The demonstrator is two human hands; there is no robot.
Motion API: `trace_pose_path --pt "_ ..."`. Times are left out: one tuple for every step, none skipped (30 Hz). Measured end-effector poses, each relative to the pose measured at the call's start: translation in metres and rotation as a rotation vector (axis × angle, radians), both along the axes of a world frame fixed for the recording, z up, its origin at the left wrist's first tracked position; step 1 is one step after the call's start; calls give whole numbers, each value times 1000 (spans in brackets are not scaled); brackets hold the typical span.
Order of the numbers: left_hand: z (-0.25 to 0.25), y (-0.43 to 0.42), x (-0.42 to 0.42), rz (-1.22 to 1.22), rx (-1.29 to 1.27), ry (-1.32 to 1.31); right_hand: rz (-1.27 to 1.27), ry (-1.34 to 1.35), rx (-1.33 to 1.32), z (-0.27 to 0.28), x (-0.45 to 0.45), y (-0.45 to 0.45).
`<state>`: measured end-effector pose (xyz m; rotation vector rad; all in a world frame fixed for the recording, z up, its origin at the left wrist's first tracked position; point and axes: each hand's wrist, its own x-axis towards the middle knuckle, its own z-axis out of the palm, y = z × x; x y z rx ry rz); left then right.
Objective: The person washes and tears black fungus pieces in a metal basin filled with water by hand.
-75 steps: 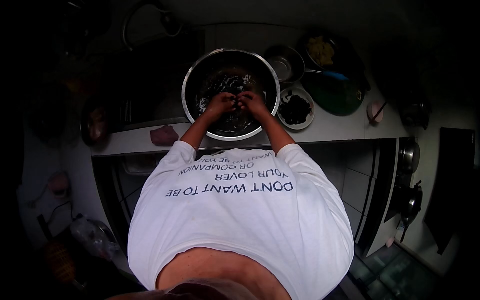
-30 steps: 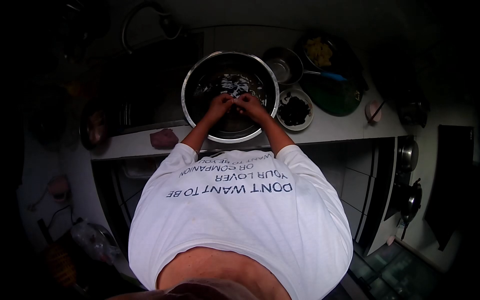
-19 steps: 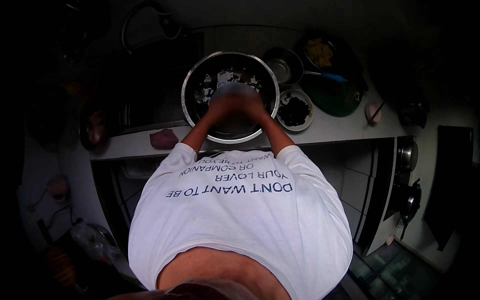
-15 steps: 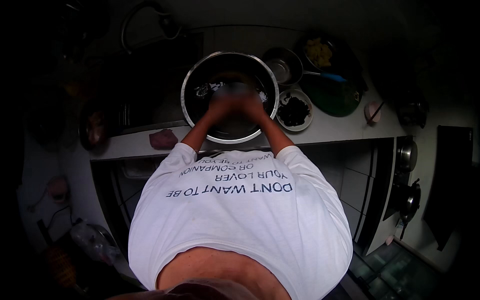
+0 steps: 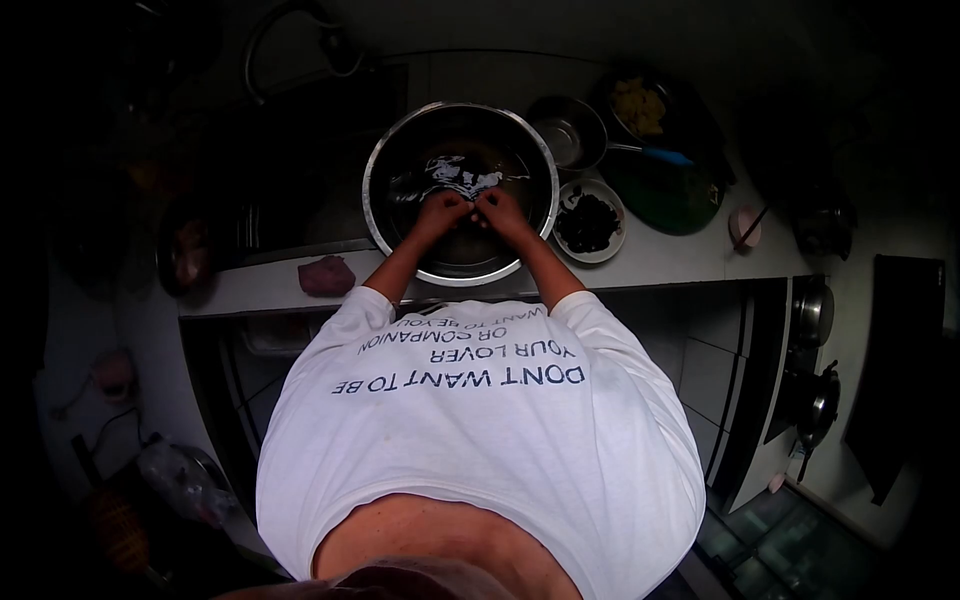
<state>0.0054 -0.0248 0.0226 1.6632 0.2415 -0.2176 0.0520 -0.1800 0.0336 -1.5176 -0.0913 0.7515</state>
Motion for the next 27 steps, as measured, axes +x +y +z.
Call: trace_pose_path --pt "-2 0 0 -14 5 -11 12 -1 -8 0 0 0" --pt "-5 0 0 -20 7 -5 24 -2 -16 1 0 -1" --pt "-6 0 0 -26 9 2 35 -3 -24 3 -1 -1" --pt "-6 0 -1 -32 11 9 43 -4 -24 5 -2 -1" --pt "-8 0 0 -49 34 6 51 -4 -24 7 -3 -1" --pt "-7 1 1 -65 57 3 60 -4 -24 8 -3 -1" --pt "-7 1 1 -81 80 0 62 -5 -19 6 -3 -2" --pt "-7 1 1 -63 -49 60 63 -6 -14 4 -3 -2" --pt "1 1 0 -45 -179 120 64 -8 -9 2 -3 -1" --pt "6 1 0 -26 -309 180 39 10 26 1 -2 -2" --pt "5 1 0 10 -434 177 13 27 61 0 -2 -2" --pt "5 2 0 47 -559 172 -12 43 96 0 -1 -3" --pt "4 4 1 83 -683 167 -21 45 89 1 -1 -3" --pt "4 5 1 119 -666 167 -32 47 82 2 0 -4" --pt "7 6 1 153 -650 169 -44 50 74 2 1 -5" --pt "8 8 2 190 -635 170 23 -151 26 -3 3 -7" --pt "-5 9 2 100 -487 37 92 -352 -22 -10 6 -8" --pt "-5 9 2 33 -337 -99 135 -453 -45 -8 6 -7" --pt "-5 8 1 22 -325 -48 172 -555 -67 -5 6 -6" --pt "-5 7 1 28 -373 24 179 -559 -64 -2 4 -6" --pt "0 6 0 38 -420 98 169 -546 -82 -2 5 -6" --pt "3 6 0 65 -526 193 160 -533 -99 -2 5 -5" --pt "4 5 0 92 -631 290 135 -502 -134 -9 8 -5" --pt "-8 6 2 54 -557 183 123 -492 -139 -13 9 -5" --pt "-33 7 7 18 -482 78 112 -481 -143 -17 9 -6" --pt "-46 8 9 -13 -431 2 114 -490 -117 -19 9 -8" --pt "-50 8 10 -39 -380 -75 117 -487 -112 -23 9 -9"
